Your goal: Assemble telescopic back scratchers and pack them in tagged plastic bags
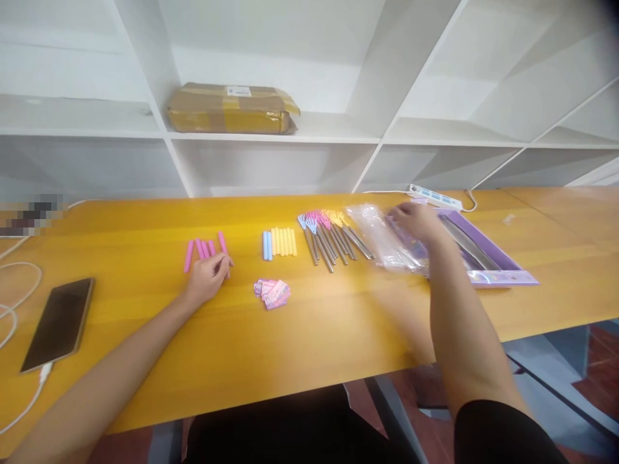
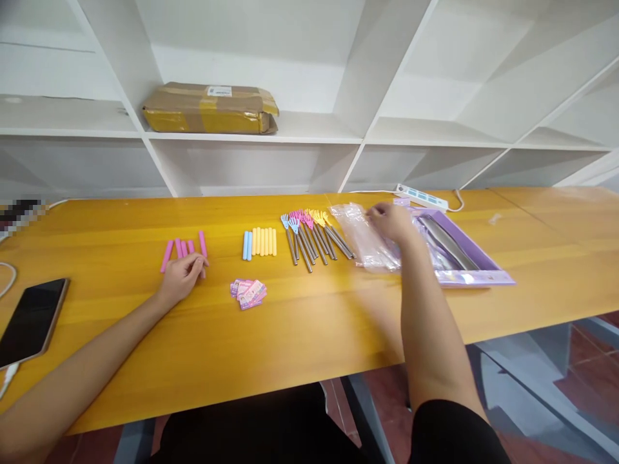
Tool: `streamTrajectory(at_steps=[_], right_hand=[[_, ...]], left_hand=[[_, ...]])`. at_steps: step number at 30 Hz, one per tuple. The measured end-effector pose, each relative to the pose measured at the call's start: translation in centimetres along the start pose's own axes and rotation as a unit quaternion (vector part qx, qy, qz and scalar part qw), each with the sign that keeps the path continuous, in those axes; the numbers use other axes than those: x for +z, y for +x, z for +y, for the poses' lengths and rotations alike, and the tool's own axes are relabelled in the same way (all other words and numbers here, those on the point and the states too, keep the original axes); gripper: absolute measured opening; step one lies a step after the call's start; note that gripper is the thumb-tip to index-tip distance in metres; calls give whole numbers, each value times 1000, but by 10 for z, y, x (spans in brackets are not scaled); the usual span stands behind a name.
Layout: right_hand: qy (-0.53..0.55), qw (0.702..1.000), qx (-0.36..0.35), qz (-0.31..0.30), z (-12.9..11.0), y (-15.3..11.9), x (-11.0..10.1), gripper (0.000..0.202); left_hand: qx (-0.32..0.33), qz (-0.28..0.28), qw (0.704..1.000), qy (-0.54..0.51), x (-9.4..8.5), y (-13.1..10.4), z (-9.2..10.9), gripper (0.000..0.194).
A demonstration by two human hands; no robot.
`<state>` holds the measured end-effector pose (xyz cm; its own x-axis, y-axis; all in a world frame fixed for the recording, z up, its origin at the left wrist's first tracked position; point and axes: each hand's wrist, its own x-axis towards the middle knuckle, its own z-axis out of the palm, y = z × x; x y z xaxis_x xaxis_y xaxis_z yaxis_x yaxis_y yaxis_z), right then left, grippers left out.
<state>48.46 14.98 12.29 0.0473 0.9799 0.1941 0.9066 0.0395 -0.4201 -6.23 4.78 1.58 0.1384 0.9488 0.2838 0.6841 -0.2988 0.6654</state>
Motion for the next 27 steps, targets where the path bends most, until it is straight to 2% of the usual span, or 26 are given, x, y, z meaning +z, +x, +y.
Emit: streamTrajectory(at_steps=[2, 5, 7, 10, 14, 16, 21, 24, 27], right_hand=[[-44, 995, -15, -92, -42, 9, 30, 30], [-104, 973, -38, -204, -101, 17, 80, 32], [-138, 961, -35, -237, -127, 20, 106, 34], [-179, 951, -16, -252, -143, 22, 126, 40], [-211, 942, 7, -262, -141, 23, 129, 42], [-219, 938, 9, -269, -140, 22, 127, 42], [-223, 931, -3, -288, -147, 18, 123, 43], [-212, 927, -14, -308, -150, 16, 120, 42], [-195, 927, -16, -319, -150, 14, 112, 40]], left_hand=[[-9, 29, 999, 16, 0, 4, -1, 32], [-3, 42, 998, 43, -1, 8, -3, 29], [11, 36, 997, 67, -1, 7, -4, 29], [41, 11, 993, 112, 4, 2, 0, 26], [63, -34, 985, 157, 22, 8, 20, 24], [50, -47, 983, 173, 36, 23, 34, 23], [-34, -83, 976, 200, 66, 72, 63, 29], [-78, -104, 969, 210, 73, 85, 66, 31], [-101, -116, 966, 209, 70, 85, 60, 32]])
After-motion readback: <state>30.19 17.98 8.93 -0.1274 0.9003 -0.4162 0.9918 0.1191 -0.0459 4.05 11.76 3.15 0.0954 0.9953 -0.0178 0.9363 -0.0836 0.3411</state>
